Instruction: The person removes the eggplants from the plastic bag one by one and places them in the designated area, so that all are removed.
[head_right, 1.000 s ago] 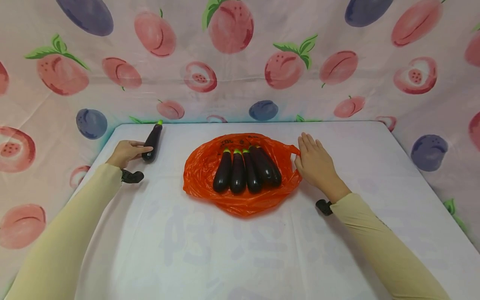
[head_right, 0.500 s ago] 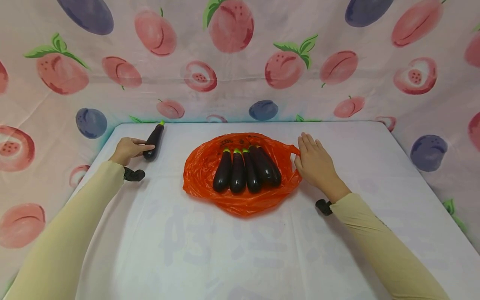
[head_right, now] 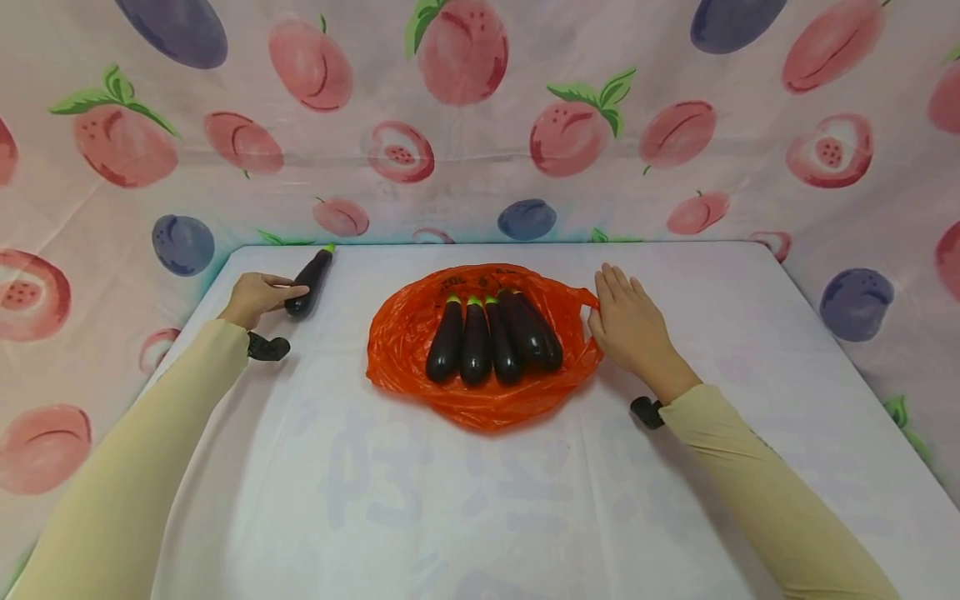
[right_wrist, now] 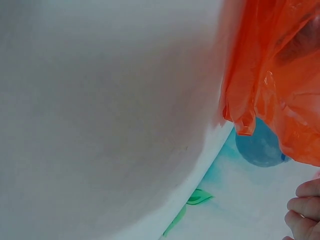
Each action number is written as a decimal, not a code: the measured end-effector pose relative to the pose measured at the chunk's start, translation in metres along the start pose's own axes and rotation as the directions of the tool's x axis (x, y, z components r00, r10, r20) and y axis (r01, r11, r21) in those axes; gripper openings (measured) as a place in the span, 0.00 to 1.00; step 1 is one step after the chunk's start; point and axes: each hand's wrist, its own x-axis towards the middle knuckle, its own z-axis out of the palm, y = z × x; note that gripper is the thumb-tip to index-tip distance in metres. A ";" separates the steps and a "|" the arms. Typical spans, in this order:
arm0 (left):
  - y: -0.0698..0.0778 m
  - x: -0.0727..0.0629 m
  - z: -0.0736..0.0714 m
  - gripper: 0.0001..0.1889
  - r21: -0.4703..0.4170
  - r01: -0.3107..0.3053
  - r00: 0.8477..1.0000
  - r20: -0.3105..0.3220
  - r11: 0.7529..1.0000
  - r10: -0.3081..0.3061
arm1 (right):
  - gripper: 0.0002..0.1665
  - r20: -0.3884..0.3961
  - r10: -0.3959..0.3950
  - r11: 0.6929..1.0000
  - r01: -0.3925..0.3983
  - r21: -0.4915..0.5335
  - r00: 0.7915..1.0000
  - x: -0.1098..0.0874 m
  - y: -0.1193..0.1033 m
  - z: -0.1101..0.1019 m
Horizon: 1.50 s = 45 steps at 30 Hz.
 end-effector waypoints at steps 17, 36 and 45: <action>-0.001 -0.007 0.000 0.35 0.003 0.032 0.999 0.032 0.999 -0.032 | 0.35 0.010 0.008 1.000 -0.009 0.010 1.000 0.000 -0.001 -0.001; -0.001 -0.011 0.006 0.32 0.004 -0.041 0.999 0.033 0.999 0.041 | 0.35 0.010 0.008 1.000 -0.008 0.016 1.000 0.000 0.000 0.001; -0.003 -0.014 0.003 0.30 -0.024 0.000 1.000 -0.028 1.000 -0.001 | 0.34 0.001 0.004 1.000 -0.004 0.011 1.000 0.001 0.000 0.002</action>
